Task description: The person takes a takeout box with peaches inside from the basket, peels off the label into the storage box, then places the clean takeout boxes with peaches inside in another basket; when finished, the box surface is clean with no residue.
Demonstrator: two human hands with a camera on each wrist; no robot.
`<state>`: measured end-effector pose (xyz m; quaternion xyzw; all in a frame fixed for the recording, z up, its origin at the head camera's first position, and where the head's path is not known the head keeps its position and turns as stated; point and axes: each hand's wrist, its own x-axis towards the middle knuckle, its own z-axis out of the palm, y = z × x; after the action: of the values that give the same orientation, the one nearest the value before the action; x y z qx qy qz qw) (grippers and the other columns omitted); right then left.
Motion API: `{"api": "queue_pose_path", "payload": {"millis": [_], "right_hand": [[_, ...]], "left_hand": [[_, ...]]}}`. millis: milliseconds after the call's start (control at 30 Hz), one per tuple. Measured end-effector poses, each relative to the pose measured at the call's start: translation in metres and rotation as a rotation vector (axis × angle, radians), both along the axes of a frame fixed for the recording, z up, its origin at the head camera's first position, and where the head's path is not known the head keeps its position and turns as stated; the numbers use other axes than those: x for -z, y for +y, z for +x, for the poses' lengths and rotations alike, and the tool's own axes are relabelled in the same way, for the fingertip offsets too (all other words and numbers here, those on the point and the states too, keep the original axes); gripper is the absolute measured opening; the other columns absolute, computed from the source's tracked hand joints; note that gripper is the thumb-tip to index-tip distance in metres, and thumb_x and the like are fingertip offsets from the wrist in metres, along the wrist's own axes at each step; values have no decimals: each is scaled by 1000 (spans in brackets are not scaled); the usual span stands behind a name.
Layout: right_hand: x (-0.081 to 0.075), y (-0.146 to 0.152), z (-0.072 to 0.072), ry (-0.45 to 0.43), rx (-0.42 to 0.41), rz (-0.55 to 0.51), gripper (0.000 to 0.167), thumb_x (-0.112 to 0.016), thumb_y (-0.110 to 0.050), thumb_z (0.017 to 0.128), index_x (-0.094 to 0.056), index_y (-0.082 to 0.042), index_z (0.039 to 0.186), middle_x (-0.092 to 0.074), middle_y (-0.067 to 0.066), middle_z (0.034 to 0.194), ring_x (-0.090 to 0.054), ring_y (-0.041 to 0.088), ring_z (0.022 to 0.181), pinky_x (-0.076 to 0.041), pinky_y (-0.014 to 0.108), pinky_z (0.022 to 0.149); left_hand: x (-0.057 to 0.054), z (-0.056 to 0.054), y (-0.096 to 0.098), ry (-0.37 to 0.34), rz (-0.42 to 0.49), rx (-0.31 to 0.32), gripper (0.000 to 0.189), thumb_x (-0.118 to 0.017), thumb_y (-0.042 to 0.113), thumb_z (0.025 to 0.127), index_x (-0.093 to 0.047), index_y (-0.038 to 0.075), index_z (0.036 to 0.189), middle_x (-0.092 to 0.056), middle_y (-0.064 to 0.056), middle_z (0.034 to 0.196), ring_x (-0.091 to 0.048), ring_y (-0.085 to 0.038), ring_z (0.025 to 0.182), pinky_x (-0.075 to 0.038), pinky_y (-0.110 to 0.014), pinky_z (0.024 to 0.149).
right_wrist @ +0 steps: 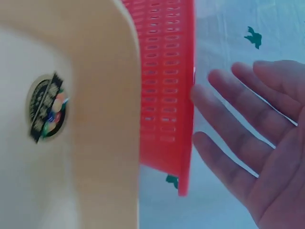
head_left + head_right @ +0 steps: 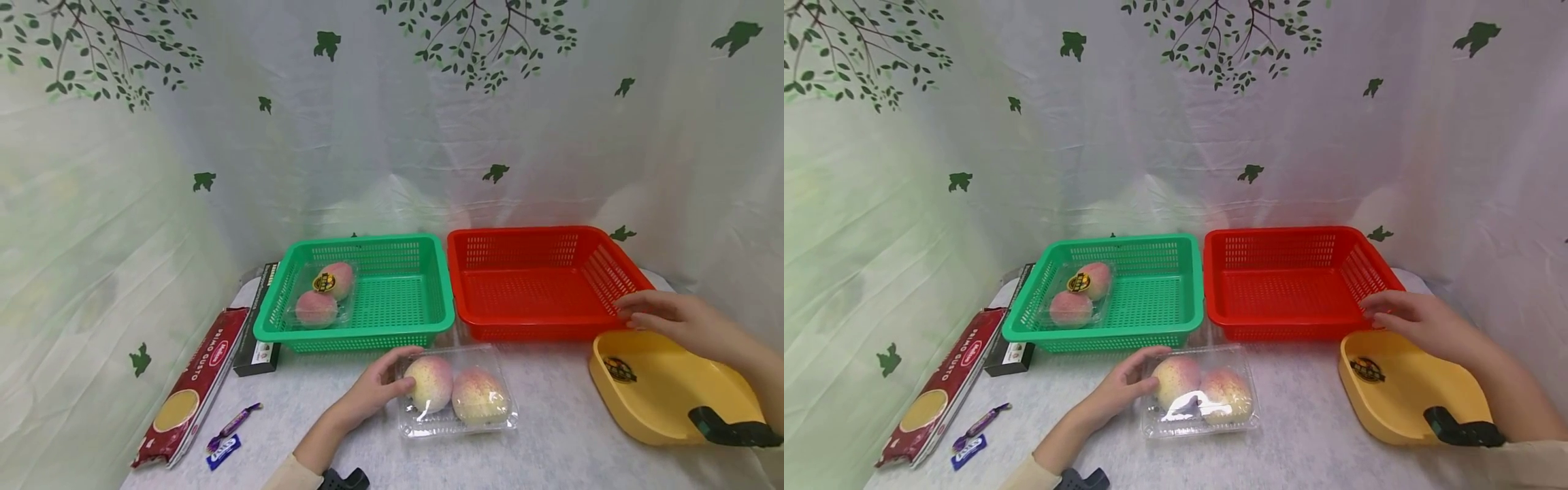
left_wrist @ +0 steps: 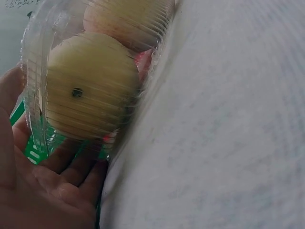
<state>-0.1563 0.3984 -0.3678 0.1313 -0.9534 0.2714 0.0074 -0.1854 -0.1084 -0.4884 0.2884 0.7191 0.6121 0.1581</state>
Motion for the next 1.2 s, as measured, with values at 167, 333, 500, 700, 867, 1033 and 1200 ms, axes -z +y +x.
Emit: {"api": "queue_pose_path", "payload": {"millis": [167,333,500,700,867,1033,1200], "right_hand": [[-3,3,-12,-14,55,-29,45,-57,-24,102,-50,-6,142,-54,27,140,-62,6,110,-54,17,72],[0,11,-25,-60,71,-92,57,-55,-28,103,-35,-9,152,-33,35,153,-41,56,127,-60,48,82],[3,17,-38,-107,94,-150,64,-53,-32,103,-26,-10,157,-23,34,158,-27,58,133,-42,75,93],[12,23,-48,-156,128,-143,80,-55,-39,101,-8,-12,161,6,32,163,-4,63,142,-23,85,92],[19,27,-49,-196,137,-163,94,-58,-41,99,10,-16,160,15,33,162,-2,65,140,-21,85,93],[25,31,-47,-222,131,-195,98,-58,-38,99,16,-15,158,7,36,161,-11,62,136,-25,82,95],[30,34,-47,-248,122,-194,97,-57,-39,99,16,-16,159,9,36,161,-13,61,134,-28,78,95]], "left_hand": [[-8,3,2,-6,-42,-18,52,-65,17,96,-50,19,145,-51,-8,148,-50,-13,131,-40,-21,106],[-17,7,6,-44,-86,-27,53,-68,20,94,-51,22,144,-52,-5,147,-50,-23,132,-40,-33,108],[-25,9,8,-56,-108,-46,50,-69,20,94,-53,21,142,-54,-3,145,-46,-25,136,-33,-45,113],[-34,14,12,-54,-118,-83,46,-70,21,93,-55,16,136,-57,-8,138,-51,-22,125,-39,-41,105],[-36,16,15,-170,-93,-65,45,-70,22,93,-55,18,136,-55,-12,138,-56,-16,106,-49,-33,84],[-35,18,14,-299,-74,12,50,-68,23,95,-52,21,142,-47,-14,147,-62,-13,92,-52,-30,73],[-34,19,11,-349,-67,43,52,-67,23,96,-50,21,145,-51,-12,143,-63,-12,88,-52,-29,71]]}}
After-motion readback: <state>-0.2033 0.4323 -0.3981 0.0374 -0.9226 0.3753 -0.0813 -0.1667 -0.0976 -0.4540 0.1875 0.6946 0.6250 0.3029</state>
